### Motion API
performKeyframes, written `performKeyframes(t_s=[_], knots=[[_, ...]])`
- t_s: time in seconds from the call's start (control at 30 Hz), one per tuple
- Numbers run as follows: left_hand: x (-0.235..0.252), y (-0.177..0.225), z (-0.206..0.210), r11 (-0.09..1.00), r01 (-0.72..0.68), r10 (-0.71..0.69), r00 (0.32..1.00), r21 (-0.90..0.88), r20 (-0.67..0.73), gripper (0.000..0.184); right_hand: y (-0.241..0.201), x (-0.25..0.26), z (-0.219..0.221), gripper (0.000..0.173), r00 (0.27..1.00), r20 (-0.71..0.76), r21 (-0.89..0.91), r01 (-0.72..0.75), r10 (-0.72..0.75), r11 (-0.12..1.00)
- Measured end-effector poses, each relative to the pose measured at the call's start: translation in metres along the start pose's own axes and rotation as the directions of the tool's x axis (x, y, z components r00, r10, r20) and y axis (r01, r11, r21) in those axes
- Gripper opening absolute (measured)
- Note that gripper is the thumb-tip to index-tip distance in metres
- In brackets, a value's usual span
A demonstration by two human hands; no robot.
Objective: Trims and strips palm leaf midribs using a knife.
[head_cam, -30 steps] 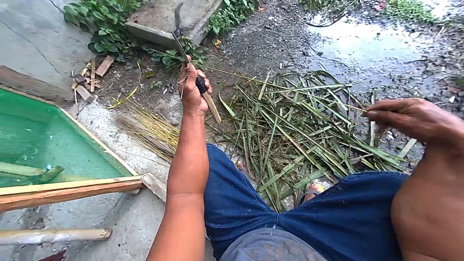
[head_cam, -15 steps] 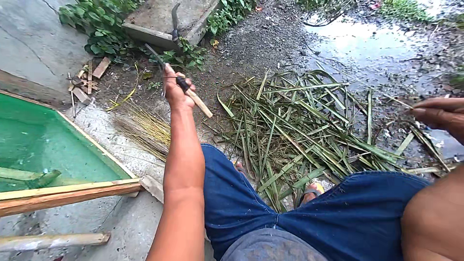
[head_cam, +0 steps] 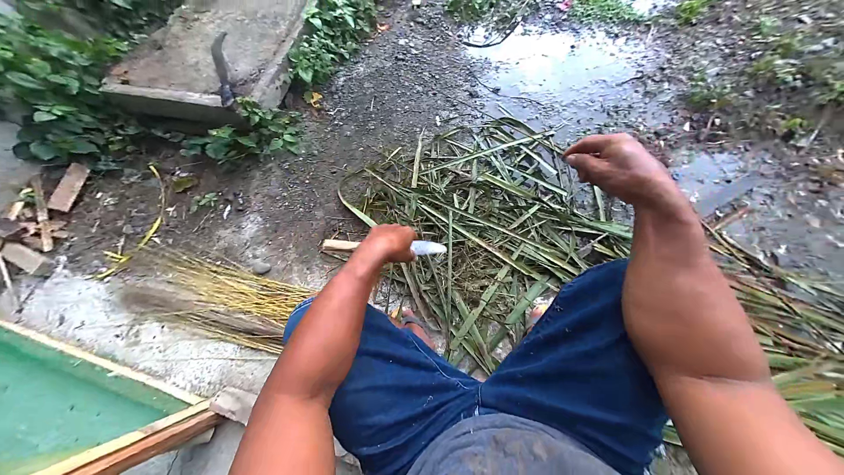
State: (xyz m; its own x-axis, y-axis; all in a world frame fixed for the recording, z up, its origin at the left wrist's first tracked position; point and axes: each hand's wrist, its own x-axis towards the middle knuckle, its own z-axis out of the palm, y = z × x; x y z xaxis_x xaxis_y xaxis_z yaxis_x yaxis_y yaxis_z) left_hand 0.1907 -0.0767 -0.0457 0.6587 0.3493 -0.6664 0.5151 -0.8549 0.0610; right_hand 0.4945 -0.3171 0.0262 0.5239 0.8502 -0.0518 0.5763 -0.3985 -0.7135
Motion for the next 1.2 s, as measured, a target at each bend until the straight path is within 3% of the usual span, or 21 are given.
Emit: performKeyframes(t_s=[0.13, 0.2, 0.23, 0.3, 0.37, 0.47, 0.53, 0.63, 0.77, 0.83, 0.97, 1.03, 1.2], knots=[[-0.009, -0.021, -0.027, 0.951, -0.036, -0.048, 0.964, -0.306, -0.262, 0.034, -0.007, 0.004, 0.008, 0.026, 0.999, 0.043, 0.095, -0.013, 0.009, 0.995], [-0.019, -0.018, -0.037, 0.851, -0.116, -0.109, 0.915, -0.512, -0.389, 0.037, -0.012, 0.007, 0.015, 0.024, 0.997, 0.075, 0.159, 0.014, -0.026, 0.987], [-0.024, -0.012, -0.039, 0.755, -0.194, -0.13, 0.892, -0.626, -0.433, 0.037, -0.015, 0.009, 0.019, 0.023, 0.995, 0.089, 0.187, 0.02, -0.038, 0.982], [-0.036, 0.01, -0.04, 0.438, -0.355, -0.162, 0.873, -0.826, -0.461, 0.039, -0.027, 0.012, 0.029, 0.022, 0.99, 0.124, 0.228, 0.031, -0.061, 0.973], [-0.04, 0.031, -0.04, 0.167, -0.459, -0.117, 0.87, -0.873, -0.479, 0.041, -0.04, 0.013, 0.043, 0.021, 0.979, 0.172, 0.268, 0.06, -0.109, 0.961], [-0.033, 0.048, -0.036, -0.023, -0.515, 0.023, 0.857, -0.857, -0.515, 0.048, -0.059, 0.012, 0.063, 0.02, 0.935, 0.286, 0.327, 0.109, -0.208, 0.939], [-0.031, 0.047, -0.035, -0.116, -0.557, 0.043, 0.825, -0.823, -0.564, 0.043, -0.064, 0.012, 0.072, 0.02, 0.913, 0.33, 0.351, 0.116, -0.239, 0.929], [-0.036, 0.026, -0.042, -0.203, -0.633, -0.08, 0.771, -0.747, -0.631, 0.035, -0.06, 0.013, 0.069, 0.019, 0.903, 0.355, 0.385, 0.095, -0.242, 0.918], [-0.041, 0.007, -0.047, -0.234, -0.7, -0.243, 0.714, -0.674, -0.657, 0.032, -0.057, 0.012, 0.062, 0.018, 0.911, 0.328, 0.374, 0.115, -0.248, 0.92], [-0.041, 0.019, -0.046, -0.233, -0.679, -0.222, 0.734, -0.696, -0.642, 0.031, -0.058, 0.012, 0.067, 0.017, 0.913, 0.311, 0.361, 0.142, -0.263, 0.921], [-0.036, 0.055, -0.035, -0.133, -0.562, -0.003, 0.824, -0.816, -0.567, 0.033, -0.065, 0.011, 0.077, 0.016, 0.915, 0.269, 0.375, 0.188, -0.301, 0.908], [-0.037, 0.054, -0.036, -0.149, -0.55, 0.035, 0.828, -0.822, -0.56, 0.033, -0.065, 0.011, 0.074, 0.015, 0.91, 0.256, 0.359, 0.223, -0.326, 0.906], [-0.051, -0.009, -0.053, -0.269, -0.733, -0.294, 0.681, -0.625, -0.671, 0.034, -0.052, 0.009, 0.054, 0.014, 0.902, 0.247, 0.293, 0.278, -0.353, 0.915]])
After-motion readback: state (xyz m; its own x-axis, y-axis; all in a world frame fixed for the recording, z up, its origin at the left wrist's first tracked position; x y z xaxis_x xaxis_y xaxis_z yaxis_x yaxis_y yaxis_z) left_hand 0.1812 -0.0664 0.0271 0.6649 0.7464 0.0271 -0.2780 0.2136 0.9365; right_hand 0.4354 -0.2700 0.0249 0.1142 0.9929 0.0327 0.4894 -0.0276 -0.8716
